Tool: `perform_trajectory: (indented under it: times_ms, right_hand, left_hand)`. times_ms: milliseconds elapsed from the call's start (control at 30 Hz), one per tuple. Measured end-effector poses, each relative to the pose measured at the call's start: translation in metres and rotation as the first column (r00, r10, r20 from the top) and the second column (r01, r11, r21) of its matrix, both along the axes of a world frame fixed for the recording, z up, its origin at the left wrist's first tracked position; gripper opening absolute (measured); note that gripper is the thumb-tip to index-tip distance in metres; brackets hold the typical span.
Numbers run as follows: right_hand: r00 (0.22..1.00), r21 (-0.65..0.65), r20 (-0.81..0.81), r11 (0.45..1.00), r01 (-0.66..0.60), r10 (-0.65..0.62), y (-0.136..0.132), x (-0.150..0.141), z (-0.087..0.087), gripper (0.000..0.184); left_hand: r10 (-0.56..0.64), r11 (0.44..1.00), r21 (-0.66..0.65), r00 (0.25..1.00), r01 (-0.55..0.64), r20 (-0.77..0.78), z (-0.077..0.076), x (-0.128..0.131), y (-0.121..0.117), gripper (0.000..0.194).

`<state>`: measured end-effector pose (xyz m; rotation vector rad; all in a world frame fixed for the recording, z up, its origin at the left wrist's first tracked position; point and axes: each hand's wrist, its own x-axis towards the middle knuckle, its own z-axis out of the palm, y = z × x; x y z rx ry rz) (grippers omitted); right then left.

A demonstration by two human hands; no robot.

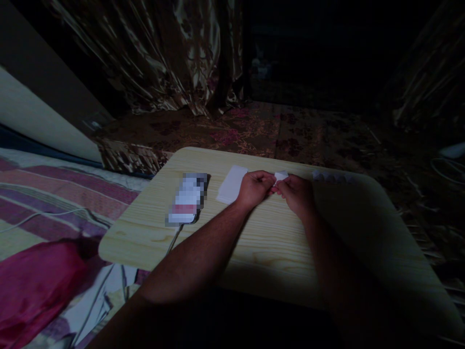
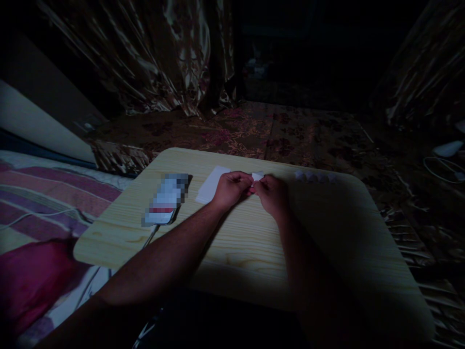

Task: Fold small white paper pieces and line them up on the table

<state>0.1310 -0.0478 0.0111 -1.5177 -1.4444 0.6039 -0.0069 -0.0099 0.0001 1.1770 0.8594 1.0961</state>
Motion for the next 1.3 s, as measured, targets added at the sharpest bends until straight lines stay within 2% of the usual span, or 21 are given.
perform_trajectory:
  times_ms: [267, 700, 933, 1067, 1300]
  right_hand:
    - [1.0, -0.002, -0.019, 1.0, 0.021, -0.021, 0.003, 0.002, -0.005, 0.02]
    - [0.988, -0.027, -0.139, 0.997, -0.076, 0.072, 0.005, 0.006, -0.004, 0.02]
    - [0.989, -0.029, -0.126, 0.996, -0.082, 0.078, 0.004, 0.005, -0.002, 0.022]
    - [0.993, -0.038, -0.099, 0.997, -0.066, 0.062, 0.004, 0.005, -0.005, 0.021]
    - [1.0, -0.01, 0.001, 1.0, -0.028, 0.028, 0.004, 0.004, -0.012, 0.027]
  left_hand:
    - [-0.01, 1.0, 0.028, 1.0, 0.01, -0.006, -0.004, 0.0, 0.001, 0.025]
    - [0.003, 1.0, 0.008, 0.999, -0.004, 0.042, 0.0, -0.001, 0.0, 0.025]
    - [-0.012, 0.999, 0.048, 0.999, 0.009, 0.051, -0.002, -0.001, 0.002, 0.024]
    - [-0.004, 0.995, 0.099, 1.0, 0.003, 0.015, -0.005, -0.001, 0.003, 0.025]
    - [0.097, 0.968, 0.242, 0.984, -0.059, -0.148, -0.008, -0.003, 0.001, 0.025]
